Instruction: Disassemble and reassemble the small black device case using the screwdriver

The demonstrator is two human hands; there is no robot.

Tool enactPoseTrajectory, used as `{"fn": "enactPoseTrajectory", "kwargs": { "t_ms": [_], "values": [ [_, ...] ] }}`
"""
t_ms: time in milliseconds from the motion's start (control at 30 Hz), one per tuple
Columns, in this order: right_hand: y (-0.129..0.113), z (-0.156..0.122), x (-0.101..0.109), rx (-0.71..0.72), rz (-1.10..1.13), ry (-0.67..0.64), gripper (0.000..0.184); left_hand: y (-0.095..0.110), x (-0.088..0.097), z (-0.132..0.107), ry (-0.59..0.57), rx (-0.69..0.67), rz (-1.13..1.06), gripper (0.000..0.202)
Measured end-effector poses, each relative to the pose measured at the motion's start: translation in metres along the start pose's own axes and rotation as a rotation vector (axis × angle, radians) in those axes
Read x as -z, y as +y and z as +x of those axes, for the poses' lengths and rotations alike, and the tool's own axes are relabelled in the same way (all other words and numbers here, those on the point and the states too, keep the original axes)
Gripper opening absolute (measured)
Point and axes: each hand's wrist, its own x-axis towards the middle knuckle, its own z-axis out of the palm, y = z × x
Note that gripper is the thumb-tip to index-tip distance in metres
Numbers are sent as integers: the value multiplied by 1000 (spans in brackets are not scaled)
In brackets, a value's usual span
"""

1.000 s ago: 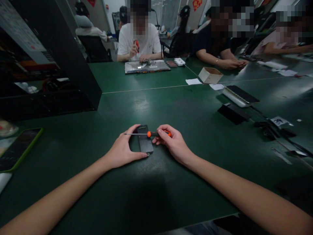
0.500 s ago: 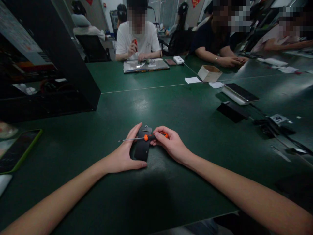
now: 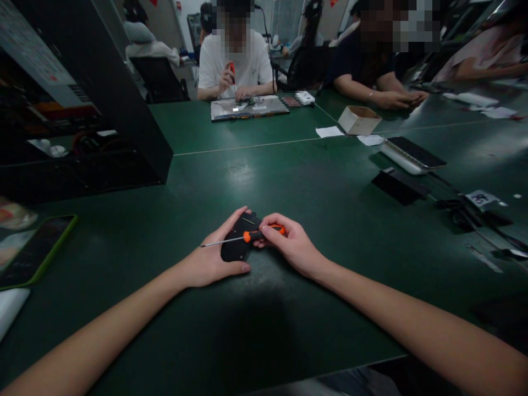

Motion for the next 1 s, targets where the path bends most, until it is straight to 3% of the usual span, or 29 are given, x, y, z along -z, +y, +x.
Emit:
{"fn": "enactPoseTrajectory", "kwargs": {
  "t_ms": [200, 300, 433, 533, 733, 867, 1000],
  "values": [
    [0, 3, 0, 5, -16, 25, 36, -7, -11, -2, 93, 11, 24, 121],
    [-9, 6, 5, 67, -49, 114, 38, -9, -15, -2, 136, 28, 166, 115],
    [-32, 6, 16, 269, -180, 298, 34, -9, -15, 0, 146, 77, 334, 98],
    [-47, 2, 22, 392, -351, 364, 31, -9, -13, 0, 150, 75, 368, 88],
    [-58, -3, 30, 711, -800, 376, 22, -6, -12, 0, 266, 46, 262, 48],
    [-64, -5, 33, 915, -981, 391, 18, -4, -13, 0, 281, 2, 260, 46],
    [-85, -1, 23, 1001, -1057, 338, 16, -6, -13, 0, 284, 35, 247, 47]
  ]
}}
